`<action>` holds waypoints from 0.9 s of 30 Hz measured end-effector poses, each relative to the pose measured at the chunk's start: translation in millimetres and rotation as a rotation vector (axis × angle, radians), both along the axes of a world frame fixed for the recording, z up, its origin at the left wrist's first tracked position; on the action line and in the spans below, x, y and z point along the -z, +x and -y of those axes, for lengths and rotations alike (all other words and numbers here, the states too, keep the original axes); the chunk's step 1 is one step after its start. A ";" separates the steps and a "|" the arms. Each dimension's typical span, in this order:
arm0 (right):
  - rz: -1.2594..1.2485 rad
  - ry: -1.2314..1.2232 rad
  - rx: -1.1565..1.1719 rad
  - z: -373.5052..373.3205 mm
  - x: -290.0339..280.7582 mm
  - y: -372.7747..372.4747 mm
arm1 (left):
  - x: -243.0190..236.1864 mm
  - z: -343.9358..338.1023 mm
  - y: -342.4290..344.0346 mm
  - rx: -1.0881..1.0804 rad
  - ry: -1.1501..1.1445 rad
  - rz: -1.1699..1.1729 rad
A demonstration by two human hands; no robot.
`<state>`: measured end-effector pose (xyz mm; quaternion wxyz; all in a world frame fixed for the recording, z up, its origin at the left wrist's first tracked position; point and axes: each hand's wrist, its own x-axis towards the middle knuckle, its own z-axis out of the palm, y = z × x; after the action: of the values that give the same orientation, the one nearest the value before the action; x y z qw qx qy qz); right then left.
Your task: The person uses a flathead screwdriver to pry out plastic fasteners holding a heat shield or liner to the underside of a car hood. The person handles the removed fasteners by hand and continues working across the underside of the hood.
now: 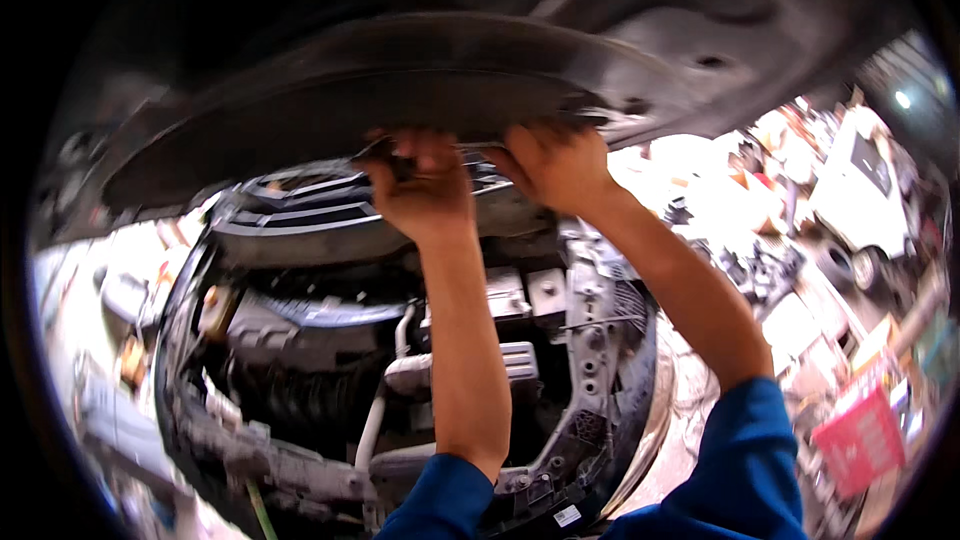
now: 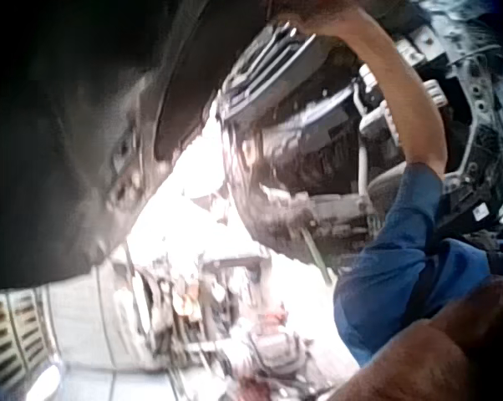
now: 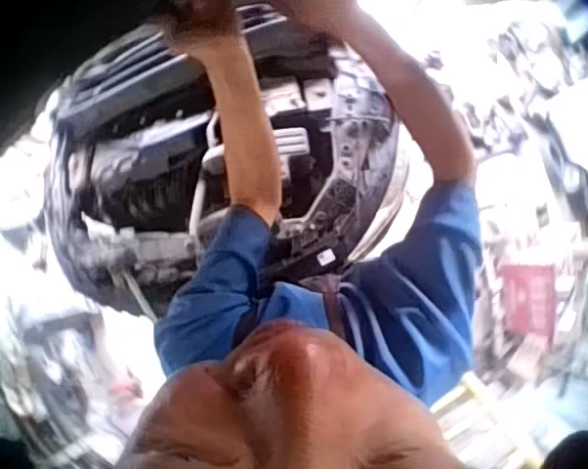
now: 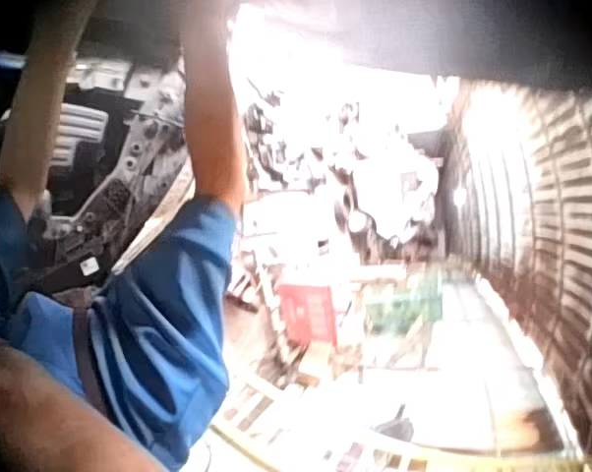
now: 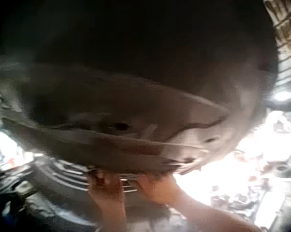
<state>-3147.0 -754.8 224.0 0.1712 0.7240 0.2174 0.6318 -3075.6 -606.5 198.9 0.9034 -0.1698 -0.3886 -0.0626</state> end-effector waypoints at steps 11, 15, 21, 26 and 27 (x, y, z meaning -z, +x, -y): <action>-0.417 0.631 -0.214 -64.6 145.3 -113.7 | 75.5 -52.2 -123.7 -0.229 0.447 0.118; -0.524 0.920 -0.166 -59.9 195.3 -189.6 | 121.1 -44.2 -162.5 0.053 0.516 0.092; -0.612 1.385 0.055 -30.0 302.3 -309.1 | 186.7 -32.7 -197.8 0.269 0.748 -0.198; -0.582 1.564 0.167 -30.5 346.0 -363.8 | 222.2 -71.9 -167.4 0.405 0.860 -0.237; -0.613 1.649 0.170 -31.0 349.3 -367.7 | 231.0 -76.3 -160.9 0.434 0.870 -0.273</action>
<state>-3514.7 -723.8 -125.3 -0.4250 0.7682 -0.3260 0.3506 -3236.4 -530.2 -32.1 0.8994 0.1387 -0.1604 -0.3823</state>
